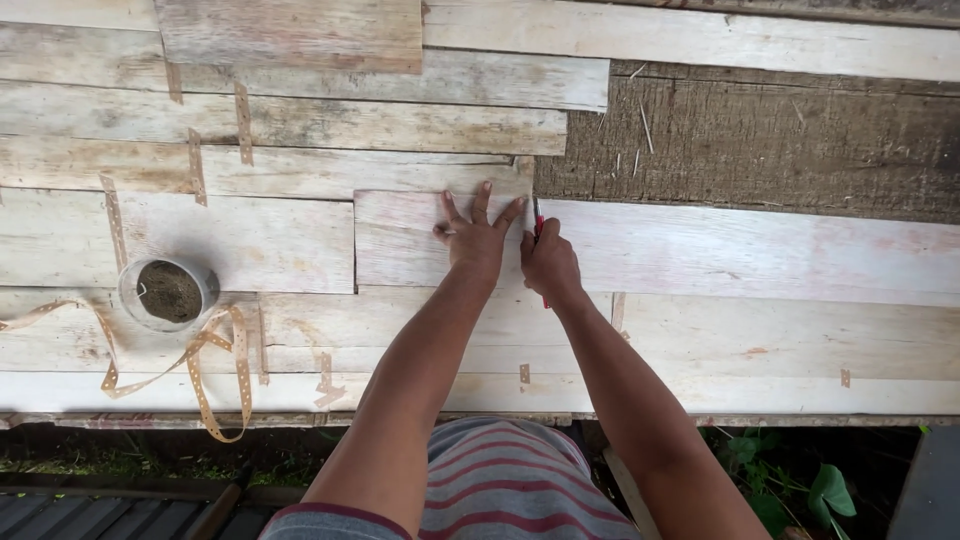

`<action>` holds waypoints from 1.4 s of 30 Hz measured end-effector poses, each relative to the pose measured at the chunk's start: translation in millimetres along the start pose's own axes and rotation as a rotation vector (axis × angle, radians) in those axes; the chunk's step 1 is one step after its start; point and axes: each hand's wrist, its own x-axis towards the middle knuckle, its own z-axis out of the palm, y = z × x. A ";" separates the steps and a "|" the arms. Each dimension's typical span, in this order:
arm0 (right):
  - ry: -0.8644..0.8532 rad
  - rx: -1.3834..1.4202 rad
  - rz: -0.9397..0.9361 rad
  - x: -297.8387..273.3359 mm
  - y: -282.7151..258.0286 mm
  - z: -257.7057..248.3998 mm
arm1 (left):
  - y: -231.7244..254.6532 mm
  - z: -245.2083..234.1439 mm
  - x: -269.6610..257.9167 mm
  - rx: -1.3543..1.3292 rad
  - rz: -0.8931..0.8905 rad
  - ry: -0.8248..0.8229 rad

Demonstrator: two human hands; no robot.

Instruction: The person uses a red utility knife to cut a long, thin piece of light-colored wood on a wooden workbench. They repeatedly score and snap the wood into smaller segments, then trim the edges of the cut pieces.

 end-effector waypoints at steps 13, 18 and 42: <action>-0.018 -0.054 0.027 12.4 11.5 11.1 | 1.0 0.5 -5.4 -0.003 -0.003 -0.002; -0.048 -0.044 0.048 10.4 6.3 8.3 | 2.4 -1.0 -4.5 -0.005 -0.009 -0.004; -0.041 -0.040 0.051 -2.4 3.7 13.2 | 2.3 10.5 7.2 -0.016 -0.027 -0.025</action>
